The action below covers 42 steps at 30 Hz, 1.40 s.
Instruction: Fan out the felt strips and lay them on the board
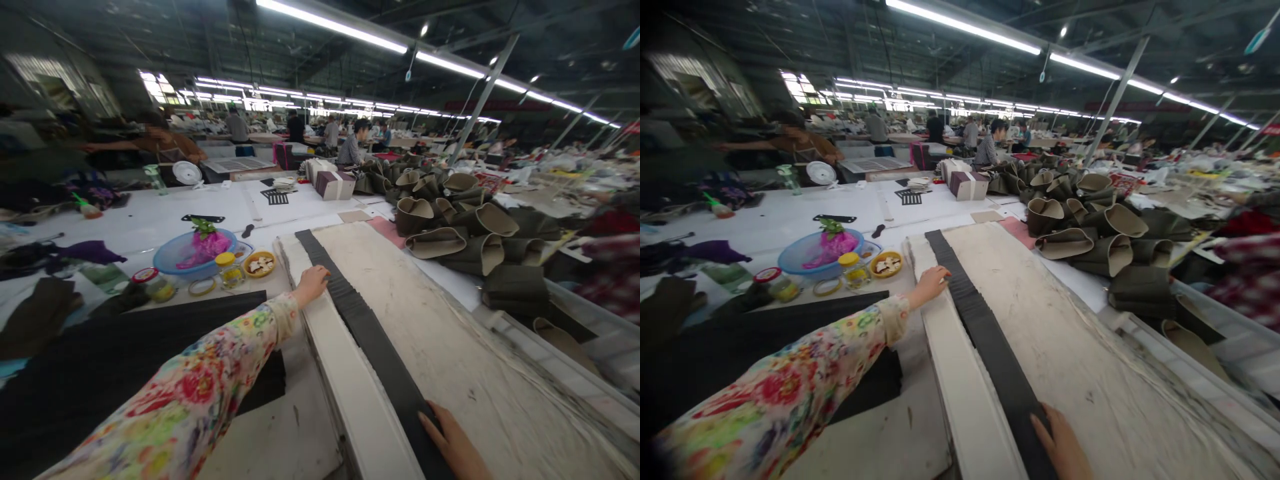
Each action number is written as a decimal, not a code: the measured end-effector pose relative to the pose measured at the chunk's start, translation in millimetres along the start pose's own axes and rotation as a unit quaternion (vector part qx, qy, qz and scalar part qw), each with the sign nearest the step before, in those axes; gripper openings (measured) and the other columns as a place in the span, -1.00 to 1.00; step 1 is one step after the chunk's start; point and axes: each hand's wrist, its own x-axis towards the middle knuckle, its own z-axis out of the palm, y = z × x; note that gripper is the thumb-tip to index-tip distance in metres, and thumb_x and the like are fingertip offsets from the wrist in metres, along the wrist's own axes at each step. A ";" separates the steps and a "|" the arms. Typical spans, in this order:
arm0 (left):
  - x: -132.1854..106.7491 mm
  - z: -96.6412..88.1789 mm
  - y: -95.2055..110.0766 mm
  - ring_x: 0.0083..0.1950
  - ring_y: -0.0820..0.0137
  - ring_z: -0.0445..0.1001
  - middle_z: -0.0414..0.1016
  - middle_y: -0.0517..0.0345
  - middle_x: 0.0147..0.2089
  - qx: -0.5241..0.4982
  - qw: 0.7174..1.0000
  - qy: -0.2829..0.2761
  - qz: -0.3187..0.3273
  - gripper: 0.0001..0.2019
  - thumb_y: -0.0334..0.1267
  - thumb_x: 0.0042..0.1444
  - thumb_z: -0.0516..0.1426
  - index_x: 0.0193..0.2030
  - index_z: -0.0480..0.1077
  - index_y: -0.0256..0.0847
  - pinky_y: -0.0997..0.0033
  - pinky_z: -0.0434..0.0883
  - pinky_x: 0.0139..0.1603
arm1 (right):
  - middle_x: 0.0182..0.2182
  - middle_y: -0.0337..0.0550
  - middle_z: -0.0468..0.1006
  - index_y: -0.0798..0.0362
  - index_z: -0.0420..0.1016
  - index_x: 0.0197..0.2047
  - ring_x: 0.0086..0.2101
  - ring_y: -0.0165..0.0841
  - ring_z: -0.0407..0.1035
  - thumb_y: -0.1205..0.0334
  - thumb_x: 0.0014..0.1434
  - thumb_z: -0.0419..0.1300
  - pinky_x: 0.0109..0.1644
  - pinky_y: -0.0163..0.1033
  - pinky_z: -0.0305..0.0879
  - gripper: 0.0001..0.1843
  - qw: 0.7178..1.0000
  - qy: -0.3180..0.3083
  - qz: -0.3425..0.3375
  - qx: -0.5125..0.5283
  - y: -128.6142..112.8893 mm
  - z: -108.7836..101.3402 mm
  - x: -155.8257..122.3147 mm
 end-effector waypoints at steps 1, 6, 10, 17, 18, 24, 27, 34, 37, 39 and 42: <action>-19.9 -7.7 -9.4 0.07 0.40 0.24 0.31 0.16 0.04 -0.013 1.000 0.005 0.011 -0.74 -0.32 0.10 -0.01 -0.05 0.29 -0.11 0.40 0.15 0.11 | 0.02 0.09 0.36 0.23 0.25 0.03 0.06 -0.18 0.20 -0.15 0.01 -0.08 0.20 -0.18 0.04 -0.31 1.000 -0.003 -0.005 0.000 -1.2 -1.7 0.5; -126.9 -32.4 -64.7 0.02 0.42 0.29 0.37 0.18 -0.03 -0.080 0.996 0.027 -0.001 -0.78 -0.34 0.07 0.00 -0.13 0.34 -0.13 0.45 0.19 0.09 | 0.02 0.17 0.34 0.32 0.23 0.06 0.01 -0.16 0.25 -0.12 0.01 -0.06 0.17 -0.11 0.07 -0.28 1.000 -0.013 -0.022 0.002 -8.0 -7.7 2.4; -161.5 -35.1 -63.8 0.00 0.43 0.32 0.40 0.19 -0.05 -0.100 0.995 -0.017 -0.003 -0.76 -0.34 0.08 -0.01 -0.11 0.34 -0.11 0.47 0.22 0.08 | 0.03 0.12 0.35 0.28 0.28 0.03 0.06 -0.18 0.20 -0.08 0.00 -0.03 0.19 -0.13 0.03 -0.32 1.000 -0.008 -0.006 0.002 -15.5 -9.2 0.8; -107.2 -6.1 43.2 0.05 0.39 0.30 0.34 0.07 0.03 -0.054 0.986 -0.103 0.123 -0.70 -0.36 0.10 -0.03 -0.01 0.29 -0.22 0.45 0.21 0.10 | 0.04 0.01 0.37 0.16 0.32 0.03 0.08 -0.20 0.18 0.02 0.03 -0.03 0.19 -0.13 0.02 -0.45 1.000 0.010 0.024 -0.015 -30.6 -8.7 -6.5; -95.9 -0.2 56.0 0.04 0.39 0.30 0.34 0.07 0.02 -0.038 0.985 -0.109 0.126 -0.71 -0.35 0.11 -0.04 -0.02 0.29 -0.21 0.44 0.23 0.08 | 0.04 0.00 0.37 0.16 0.31 0.04 0.08 -0.22 0.18 0.04 0.04 -0.04 0.19 -0.14 0.02 -0.46 1.000 0.011 0.023 -0.015 -30.7 -7.8 -6.8; -45.9 31.3 90.8 -0.04 0.26 0.35 0.33 -0.09 -0.08 0.023 0.990 -0.116 0.074 -0.76 -0.32 0.16 -0.09 -0.15 0.35 -0.29 0.27 0.31 -0.06 | 0.09 0.08 0.28 0.28 0.19 0.11 0.10 -0.26 0.15 0.09 0.08 -0.09 0.21 -0.18 -0.02 -0.41 0.999 0.010 0.021 -0.023 -27.8 -3.1 -7.1; -37.7 39.9 93.3 -0.06 0.21 0.36 0.32 -0.13 -0.10 0.052 0.990 -0.121 0.044 -0.75 -0.32 0.15 -0.09 -0.17 0.37 -0.33 0.23 0.32 -0.11 | 0.10 0.10 0.27 0.29 0.16 0.13 0.11 -0.27 0.14 0.09 0.09 -0.09 0.20 -0.19 -0.02 -0.40 1.000 0.008 0.021 -0.012 -27.5 -2.3 -8.0; -38.7 41.0 94.7 -0.07 0.29 0.37 0.33 -0.07 -0.09 0.083 0.987 -0.133 0.037 -0.74 -0.30 0.15 -0.07 -0.14 0.38 -0.25 0.31 0.30 -0.11 | 0.11 0.13 0.25 0.31 0.14 0.14 0.11 -0.25 0.13 0.09 0.08 -0.08 0.20 -0.16 -0.01 -0.38 1.000 0.004 0.003 0.013 -21.0 -1.0 -6.6; -38.6 40.5 94.5 -0.08 0.30 0.37 0.33 -0.05 -0.09 0.085 0.986 -0.134 0.041 -0.74 -0.29 0.14 -0.07 -0.14 0.39 -0.22 0.33 0.30 -0.12 | 0.12 0.12 0.24 0.32 0.13 0.14 0.11 -0.26 0.12 0.10 0.08 -0.08 0.21 -0.16 -0.04 -0.37 1.000 0.001 -0.006 0.017 -16.0 -0.6 -5.7; -38.3 40.9 93.8 -0.09 0.31 0.37 0.33 -0.03 -0.09 0.084 0.986 -0.134 0.045 -0.74 -0.28 0.15 -0.07 -0.14 0.39 -0.21 0.34 0.30 -0.12 | 0.12 0.10 0.24 0.31 0.14 0.14 0.11 -0.27 0.12 0.11 0.07 -0.09 0.22 -0.19 -0.05 -0.38 1.000 0.001 -0.010 0.018 -13.0 -0.5 -5.5; -38.2 41.4 92.2 -0.10 0.32 0.37 0.33 -0.02 -0.10 0.083 0.986 -0.134 0.052 -0.74 -0.27 0.15 -0.07 -0.14 0.40 -0.19 0.35 0.30 -0.13 | 0.11 0.08 0.26 0.29 0.17 0.13 0.10 -0.30 0.14 0.14 0.06 -0.08 0.21 -0.22 -0.05 -0.40 0.999 0.001 -0.020 0.026 -10.2 -1.0 -5.7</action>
